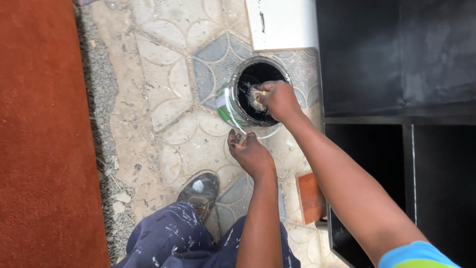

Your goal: Painting the interior of a black wooden cabinet using a sponge applicator dipped in a bucket of paint.

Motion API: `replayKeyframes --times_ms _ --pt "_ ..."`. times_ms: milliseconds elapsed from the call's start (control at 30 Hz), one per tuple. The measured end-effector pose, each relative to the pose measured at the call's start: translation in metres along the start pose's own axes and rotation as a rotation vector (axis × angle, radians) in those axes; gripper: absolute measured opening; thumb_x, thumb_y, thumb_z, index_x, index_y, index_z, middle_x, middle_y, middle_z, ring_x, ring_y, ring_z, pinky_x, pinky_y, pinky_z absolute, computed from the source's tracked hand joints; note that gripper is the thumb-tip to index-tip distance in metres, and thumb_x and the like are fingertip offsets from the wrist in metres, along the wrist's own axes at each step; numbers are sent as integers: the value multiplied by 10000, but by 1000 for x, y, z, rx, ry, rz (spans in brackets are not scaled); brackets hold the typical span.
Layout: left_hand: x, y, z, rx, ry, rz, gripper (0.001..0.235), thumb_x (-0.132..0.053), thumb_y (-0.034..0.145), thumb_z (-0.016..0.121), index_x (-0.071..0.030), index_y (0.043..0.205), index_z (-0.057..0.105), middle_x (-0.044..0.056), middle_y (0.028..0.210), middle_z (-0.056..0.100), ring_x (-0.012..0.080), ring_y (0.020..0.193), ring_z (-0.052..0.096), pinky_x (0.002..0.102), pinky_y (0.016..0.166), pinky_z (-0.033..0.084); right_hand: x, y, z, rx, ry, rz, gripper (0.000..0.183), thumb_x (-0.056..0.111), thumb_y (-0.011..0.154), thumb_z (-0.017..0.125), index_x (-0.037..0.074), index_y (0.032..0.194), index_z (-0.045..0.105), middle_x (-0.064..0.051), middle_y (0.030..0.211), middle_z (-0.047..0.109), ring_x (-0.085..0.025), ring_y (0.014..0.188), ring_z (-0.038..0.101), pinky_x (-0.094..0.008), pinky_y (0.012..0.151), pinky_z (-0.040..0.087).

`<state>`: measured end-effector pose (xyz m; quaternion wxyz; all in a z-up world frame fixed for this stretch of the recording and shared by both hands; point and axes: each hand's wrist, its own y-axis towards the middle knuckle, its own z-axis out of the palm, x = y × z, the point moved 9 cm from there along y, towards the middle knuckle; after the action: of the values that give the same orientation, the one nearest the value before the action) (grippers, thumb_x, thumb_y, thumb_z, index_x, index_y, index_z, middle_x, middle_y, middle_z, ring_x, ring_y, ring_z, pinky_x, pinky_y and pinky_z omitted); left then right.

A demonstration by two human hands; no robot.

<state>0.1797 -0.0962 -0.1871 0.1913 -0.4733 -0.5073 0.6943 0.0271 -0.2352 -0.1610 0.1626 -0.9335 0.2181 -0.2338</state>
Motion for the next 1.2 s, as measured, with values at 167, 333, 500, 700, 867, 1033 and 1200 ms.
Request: replayKeyframes --times_ms 167,333,500,700,867,1033,1200 --pt "14 44 11 15 -62 48 589 -83 992 547 -71 1549 356 177 1469 474 321 1394 529 449 1149 478 -35 83 68 95 -170 -13 117 138 932 696 71 884 778 -155 774 727 -343 763 742 -456 635 613" --pt "17 66 17 48 -142 93 517 -41 977 566 -49 1483 458 177 1368 592 293 1367 557 421 1150 466 -52 114 91 100 -219 -56 155 122 905 666 130 766 733 -106 633 672 -311 621 703 -421 516 550" --pt "28 85 20 47 -152 83 464 -34 945 614 -63 1403 547 85 1192 624 148 1096 634 348 979 520 -31 109 84 137 -261 -77 164 94 913 640 108 890 802 -178 761 736 -367 746 746 -477 594 611" --pt "54 90 27 73 -4 -3 526 -62 879 620 -117 1399 555 57 1106 667 127 807 737 305 784 586 8 71 57 348 -100 -90 281 40 939 541 -67 1085 756 -310 1083 732 -428 1091 685 -506 950 524" --pt "94 102 40 126 -46 -89 635 -4 884 549 -139 1502 492 72 1225 621 163 758 785 282 746 647 -33 61 45 471 360 422 197 19 694 665 58 867 751 -130 810 679 -221 662 659 -296 505 502" --pt "77 84 43 210 -204 -121 719 43 919 470 -81 1612 324 130 1318 488 249 881 783 356 862 619 -1 33 51 646 277 378 266 -22 702 637 31 949 721 -176 893 651 -217 585 547 -258 421 397" --pt "81 78 49 293 -282 -141 702 43 970 425 -74 1639 246 102 1279 399 327 1006 765 458 996 551 26 30 38 744 -427 77 355 49 843 601 -17 1154 760 -266 1247 703 -309 1062 696 -385 669 586"
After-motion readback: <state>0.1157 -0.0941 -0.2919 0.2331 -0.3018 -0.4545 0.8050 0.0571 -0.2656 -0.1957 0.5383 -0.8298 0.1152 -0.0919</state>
